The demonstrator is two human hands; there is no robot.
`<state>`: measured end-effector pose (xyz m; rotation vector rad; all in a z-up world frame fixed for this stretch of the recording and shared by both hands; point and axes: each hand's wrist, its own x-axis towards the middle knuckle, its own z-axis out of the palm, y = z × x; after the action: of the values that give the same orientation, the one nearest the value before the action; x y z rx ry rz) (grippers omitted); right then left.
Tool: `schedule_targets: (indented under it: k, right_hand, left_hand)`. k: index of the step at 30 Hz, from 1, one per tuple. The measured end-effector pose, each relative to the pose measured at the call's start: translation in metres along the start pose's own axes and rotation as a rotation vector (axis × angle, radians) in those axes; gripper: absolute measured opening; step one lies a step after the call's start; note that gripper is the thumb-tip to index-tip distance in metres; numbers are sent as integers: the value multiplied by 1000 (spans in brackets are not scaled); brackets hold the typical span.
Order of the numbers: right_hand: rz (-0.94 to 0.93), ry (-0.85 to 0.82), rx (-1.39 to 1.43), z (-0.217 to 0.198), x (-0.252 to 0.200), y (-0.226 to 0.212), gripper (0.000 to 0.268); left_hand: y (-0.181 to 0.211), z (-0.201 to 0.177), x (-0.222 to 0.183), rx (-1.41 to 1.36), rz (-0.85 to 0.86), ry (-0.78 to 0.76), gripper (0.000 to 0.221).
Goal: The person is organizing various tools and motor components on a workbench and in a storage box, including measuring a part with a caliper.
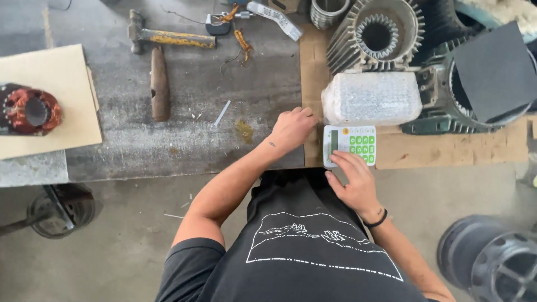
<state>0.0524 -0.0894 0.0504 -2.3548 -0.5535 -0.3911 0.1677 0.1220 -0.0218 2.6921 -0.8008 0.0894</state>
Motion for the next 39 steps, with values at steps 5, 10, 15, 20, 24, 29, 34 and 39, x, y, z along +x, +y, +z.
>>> schedule_targets:
  k: [5,10,15,20,24,29,34,39]
  right_hand:
    - [-180,-67,181,3,26,14,32]
    - [-234,-114,336,-2,44,25,27]
    - [-369,-207,357,-12,66,8,11]
    - [-330,-229,252,8,71,-18,5]
    - [-158,-202,213,39,70,-53,7]
    - [-39,-130,220,56,68,-92,8]
    - [200,-86,189,73,50,-103,11]
    - [64,-110,264,90,77,-118,9]
  left_hand:
    - [5,1,-6,85,-69,99,12]
    - [-12,-83,-22,-186,-363,121,12]
    - [-109,-153,-8,-75,-395,476,18]
    - [-227,-137,67,210,-375,285,41]
    - [-260,-85,104,424,-519,-230,61]
    - [-257,-119,76,214,-399,-268,27]
    - [-239,-228,7,-600,-121,65,10]
    - [-227,-229,-55,-1264,19,397,7]
